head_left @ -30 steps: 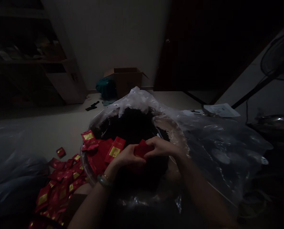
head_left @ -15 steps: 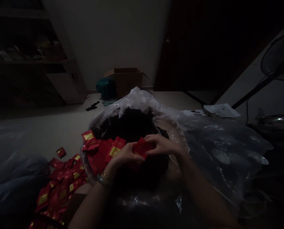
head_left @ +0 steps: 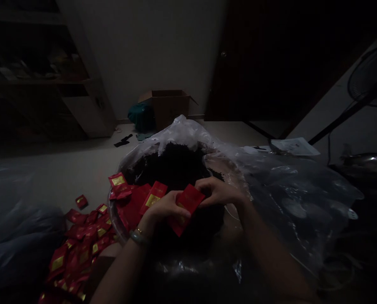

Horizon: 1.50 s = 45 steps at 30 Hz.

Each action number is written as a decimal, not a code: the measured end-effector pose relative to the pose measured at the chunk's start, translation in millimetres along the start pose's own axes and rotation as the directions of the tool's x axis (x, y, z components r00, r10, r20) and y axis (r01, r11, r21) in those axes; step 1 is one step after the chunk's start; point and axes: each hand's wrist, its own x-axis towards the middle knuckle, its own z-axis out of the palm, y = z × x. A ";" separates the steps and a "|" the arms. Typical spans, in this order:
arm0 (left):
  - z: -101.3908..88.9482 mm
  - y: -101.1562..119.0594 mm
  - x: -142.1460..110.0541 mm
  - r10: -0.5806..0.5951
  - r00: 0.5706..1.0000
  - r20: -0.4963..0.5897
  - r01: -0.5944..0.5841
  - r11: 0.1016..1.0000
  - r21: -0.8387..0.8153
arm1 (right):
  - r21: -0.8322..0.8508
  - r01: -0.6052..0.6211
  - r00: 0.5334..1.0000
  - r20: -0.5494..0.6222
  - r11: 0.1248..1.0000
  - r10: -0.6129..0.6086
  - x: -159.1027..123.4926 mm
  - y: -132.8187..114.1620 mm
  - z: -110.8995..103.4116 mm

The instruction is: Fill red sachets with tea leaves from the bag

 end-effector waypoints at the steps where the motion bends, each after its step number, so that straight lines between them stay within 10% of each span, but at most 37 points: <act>1: 0.1 0.8 -0.9 0.005 1.000 -0.008 -0.005 1.000 -0.008 | 0.035 -0.022 0.999 -0.022 0.999 0.023 -0.9 -0.1 -2.0; 8: 3.4 4.1 -1.7 0.074 0.974 -0.214 -0.079 0.997 -0.012 | 0.195 -0.228 0.891 -0.354 0.954 0.285 1.4 2.7 -7.4; 14: 1.8 0.2 10.8 0.210 0.885 -0.414 -0.214 0.976 0.038 | -0.033 -0.049 0.893 -0.449 0.998 0.029 10.8 4.0 7.4; 20: 6.1 3.2 6.6 0.193 0.908 -0.372 -0.206 0.979 0.006 | -0.118 0.036 0.927 -0.367 0.992 -0.077 17.9 1.8 24.4; 30: 2.7 -6.7 13.3 0.187 0.867 -0.463 -0.208 0.978 0.006 | 0.035 -0.153 0.856 -0.494 0.988 0.150 23.2 11.1 28.1; 39: 7.4 -6.9 11.3 0.106 0.910 -0.400 -0.147 0.987 -0.072 | -0.032 -0.142 0.806 -0.583 0.989 0.097 29.4 11.7 40.6; 45: 6.8 -7.9 13.5 0.078 0.893 -0.444 -0.193 0.956 -0.221 | -0.210 -0.501 0.745 -0.599 0.839 0.295 14.2 64.6 4.1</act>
